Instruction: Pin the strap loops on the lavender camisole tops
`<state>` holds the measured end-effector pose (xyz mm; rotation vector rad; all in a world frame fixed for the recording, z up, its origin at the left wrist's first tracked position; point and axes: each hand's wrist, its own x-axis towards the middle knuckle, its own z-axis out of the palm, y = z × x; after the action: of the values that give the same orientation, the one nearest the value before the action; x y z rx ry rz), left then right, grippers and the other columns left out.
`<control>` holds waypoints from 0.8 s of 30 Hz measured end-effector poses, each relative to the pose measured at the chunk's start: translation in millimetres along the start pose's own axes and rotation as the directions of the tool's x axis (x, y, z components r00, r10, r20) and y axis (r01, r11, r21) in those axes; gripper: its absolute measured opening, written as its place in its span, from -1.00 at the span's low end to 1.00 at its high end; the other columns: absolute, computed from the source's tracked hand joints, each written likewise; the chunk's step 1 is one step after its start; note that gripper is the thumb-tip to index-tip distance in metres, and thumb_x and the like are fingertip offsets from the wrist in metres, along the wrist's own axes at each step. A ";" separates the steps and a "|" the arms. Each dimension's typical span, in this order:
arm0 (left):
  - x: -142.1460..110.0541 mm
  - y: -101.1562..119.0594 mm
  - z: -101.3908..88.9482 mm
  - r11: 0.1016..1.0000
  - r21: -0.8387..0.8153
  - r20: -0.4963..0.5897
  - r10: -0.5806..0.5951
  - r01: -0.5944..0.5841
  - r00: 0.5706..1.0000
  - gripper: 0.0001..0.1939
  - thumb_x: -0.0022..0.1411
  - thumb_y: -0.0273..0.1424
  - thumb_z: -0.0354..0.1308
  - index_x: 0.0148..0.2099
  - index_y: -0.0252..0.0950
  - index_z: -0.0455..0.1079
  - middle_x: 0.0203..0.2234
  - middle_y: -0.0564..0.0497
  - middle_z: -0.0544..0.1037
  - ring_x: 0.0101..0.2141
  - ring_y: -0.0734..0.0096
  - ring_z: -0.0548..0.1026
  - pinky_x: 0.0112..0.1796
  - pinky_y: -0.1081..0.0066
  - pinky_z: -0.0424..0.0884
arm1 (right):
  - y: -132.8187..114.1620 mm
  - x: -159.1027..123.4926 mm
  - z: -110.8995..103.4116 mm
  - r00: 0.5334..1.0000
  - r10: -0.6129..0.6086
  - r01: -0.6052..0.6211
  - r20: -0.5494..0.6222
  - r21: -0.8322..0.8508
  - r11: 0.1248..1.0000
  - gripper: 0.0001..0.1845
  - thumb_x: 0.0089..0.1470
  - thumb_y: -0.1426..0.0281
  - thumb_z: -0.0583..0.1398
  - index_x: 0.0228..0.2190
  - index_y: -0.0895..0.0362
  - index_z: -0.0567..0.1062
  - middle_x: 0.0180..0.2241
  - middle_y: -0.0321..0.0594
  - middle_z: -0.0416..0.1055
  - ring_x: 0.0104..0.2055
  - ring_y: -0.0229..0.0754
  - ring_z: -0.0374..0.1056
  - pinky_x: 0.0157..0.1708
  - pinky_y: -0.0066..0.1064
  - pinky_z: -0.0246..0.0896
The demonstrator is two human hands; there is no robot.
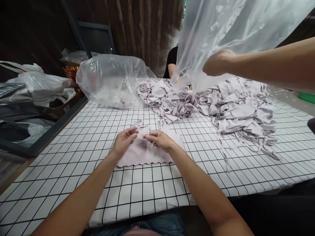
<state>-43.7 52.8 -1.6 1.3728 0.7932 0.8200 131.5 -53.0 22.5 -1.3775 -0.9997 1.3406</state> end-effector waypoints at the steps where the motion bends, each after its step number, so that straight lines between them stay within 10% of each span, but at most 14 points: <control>1: -1.3 0.4 0.1 1.000 0.023 0.026 0.010 -0.010 1.000 -0.54 0.03 -0.23 0.31 -0.02 -0.29 0.47 -0.16 -0.11 0.58 -0.23 0.38 0.51 -0.32 0.47 0.37 | -3.6 4.4 -1.2 0.999 0.004 -0.003 -0.043 0.024 1.000 -0.67 -0.05 0.14 0.33 -0.42 0.18 0.53 -0.37 -0.26 0.42 -0.45 -0.39 0.17 -0.50 -0.52 0.01; 14: -10.6 4.1 5.8 0.989 0.103 0.117 0.089 -0.101 0.989 -0.73 0.09 -0.20 0.26 -0.38 -0.34 0.49 -0.46 -0.03 0.55 -0.39 0.37 0.48 -0.33 0.40 0.39 | -2.1 27.2 22.3 0.941 -0.299 0.264 -0.160 -0.206 0.942 -0.69 0.01 0.15 0.26 -0.46 0.14 0.38 -0.40 -0.27 0.40 -0.39 -0.28 0.27 -0.38 -0.42 0.16; 17: -11.2 3.6 4.8 0.939 0.280 0.116 0.171 -0.198 0.978 -0.75 0.17 -0.23 0.18 -0.38 -0.32 0.48 -0.47 -0.01 0.53 -0.44 0.42 0.43 -0.38 0.43 0.35 | -3.4 24.1 15.9 0.773 -0.567 0.350 -0.284 -0.555 0.755 -0.76 0.10 0.20 0.20 -0.39 0.14 0.40 -0.35 -0.19 0.38 -0.27 -0.18 0.26 -0.22 -0.31 0.19; 19: -12.6 4.5 5.4 0.874 0.404 0.164 0.221 -0.270 0.961 -0.78 0.21 -0.27 0.14 -0.33 -0.31 0.49 -0.46 0.00 0.53 -0.46 0.42 0.41 -0.40 0.43 0.31 | -7.0 21.4 13.4 0.681 -0.713 0.412 -0.167 -0.718 0.562 -0.80 0.17 0.25 0.16 -0.27 0.14 0.43 -0.19 -0.12 0.39 -0.10 -0.11 0.24 -0.06 -0.24 0.15; 24: -12.9 6.9 4.9 0.712 0.578 0.258 0.303 -0.398 0.917 -0.84 0.19 -0.45 0.07 -0.34 -0.29 0.48 -0.56 0.06 0.46 -0.52 0.46 0.36 -0.44 0.45 0.23 | -13.8 24.0 13.1 0.851 -0.463 0.469 0.250 -0.758 0.453 -0.75 0.28 0.27 0.06 -0.24 0.11 0.49 -0.22 -0.15 0.46 -0.07 -0.08 0.21 -0.07 -0.19 0.11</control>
<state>-46.3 39.4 5.6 2.2130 0.7219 0.7611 120.9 -25.5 30.8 -1.5267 -1.9842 0.4210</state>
